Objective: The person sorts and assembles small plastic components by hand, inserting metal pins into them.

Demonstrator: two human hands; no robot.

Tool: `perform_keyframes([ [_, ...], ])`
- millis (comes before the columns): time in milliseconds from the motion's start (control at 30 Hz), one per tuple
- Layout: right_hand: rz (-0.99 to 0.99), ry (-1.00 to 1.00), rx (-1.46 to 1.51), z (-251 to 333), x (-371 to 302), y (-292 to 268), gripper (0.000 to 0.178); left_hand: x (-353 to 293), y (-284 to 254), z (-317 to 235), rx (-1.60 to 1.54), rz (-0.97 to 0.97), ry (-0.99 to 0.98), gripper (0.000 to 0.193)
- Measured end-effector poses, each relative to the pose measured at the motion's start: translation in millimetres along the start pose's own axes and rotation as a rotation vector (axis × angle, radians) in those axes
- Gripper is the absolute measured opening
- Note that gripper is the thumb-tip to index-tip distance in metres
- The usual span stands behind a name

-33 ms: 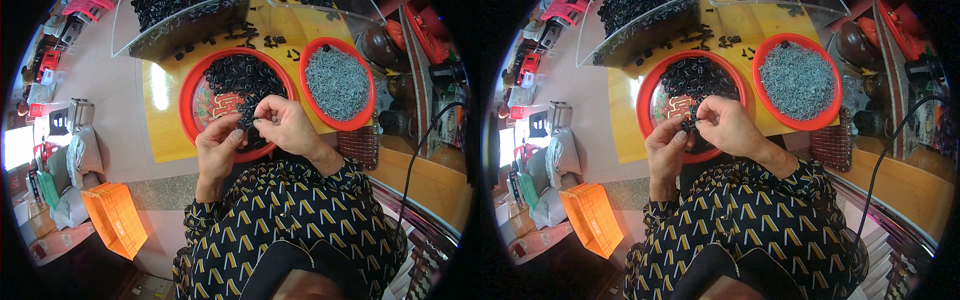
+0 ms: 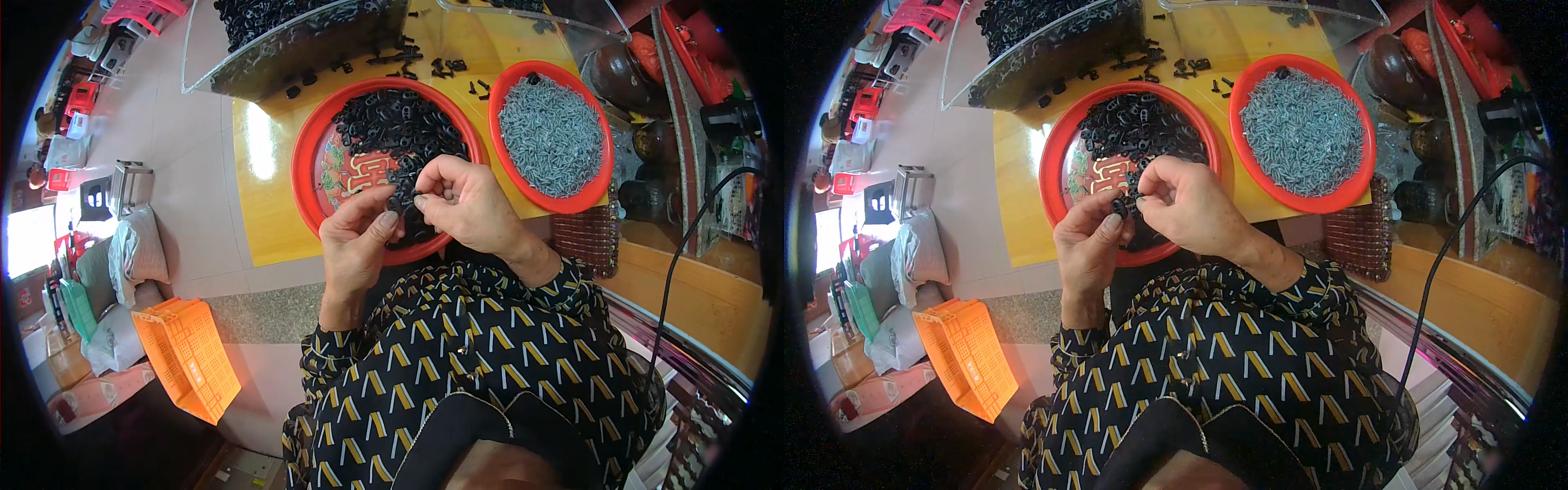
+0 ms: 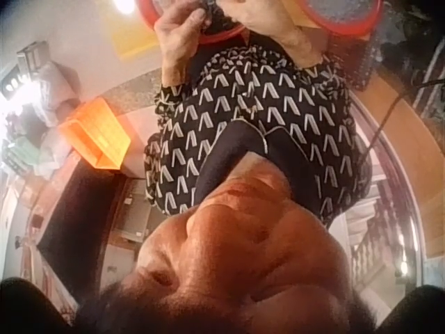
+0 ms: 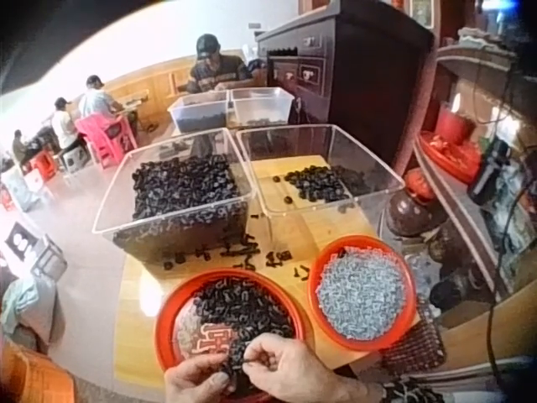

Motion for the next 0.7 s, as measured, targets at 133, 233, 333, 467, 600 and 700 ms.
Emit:
perform_keyframes([
  [133, 0.002, 0.001, -0.032, 0.3, -0.8, -1.4, 0.008, -1.3, -2.1, -0.8, 0.097, 0.007, 0.022, 0.028],
  [233, 0.008, -0.021, -0.050, -0.2, -0.1, -1.6, 0.008, -2.1, -3.5, -0.8, 0.178, -0.004, 0.025, 0.027],
  [333, 0.009, -0.023, -0.091, 1.9, -1.0, -1.2, 0.009, -2.8, -0.6, -5.9, 0.308, -0.026, 0.049, 0.026],
  [467, 0.007, 0.014, -0.103, 3.2, -2.6, -1.2, 0.009, -3.3, 1.0, -7.6, 0.336, -0.027, 0.053, 0.025],
  [600, -0.003, 0.001, -0.125, 2.1, -3.0, -1.2, 0.010, -2.4, 1.7, -8.6, 0.348, -0.037, 0.046, 0.025],
  [700, -0.002, -0.027, -0.138, 2.3, -2.9, -0.3, 0.009, -3.0, 2.3, -9.7, 0.350, -0.044, 0.041, 0.025],
])
Point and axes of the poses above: each hand's wrist, its own x-axis towards the middle knuckle, its own y-axis out of the palm, z = x × y, the point moved 5 cm from there along x, towards the middle knuckle, and after that the axes turned 4 degrees about x, right-handed, at the moved point
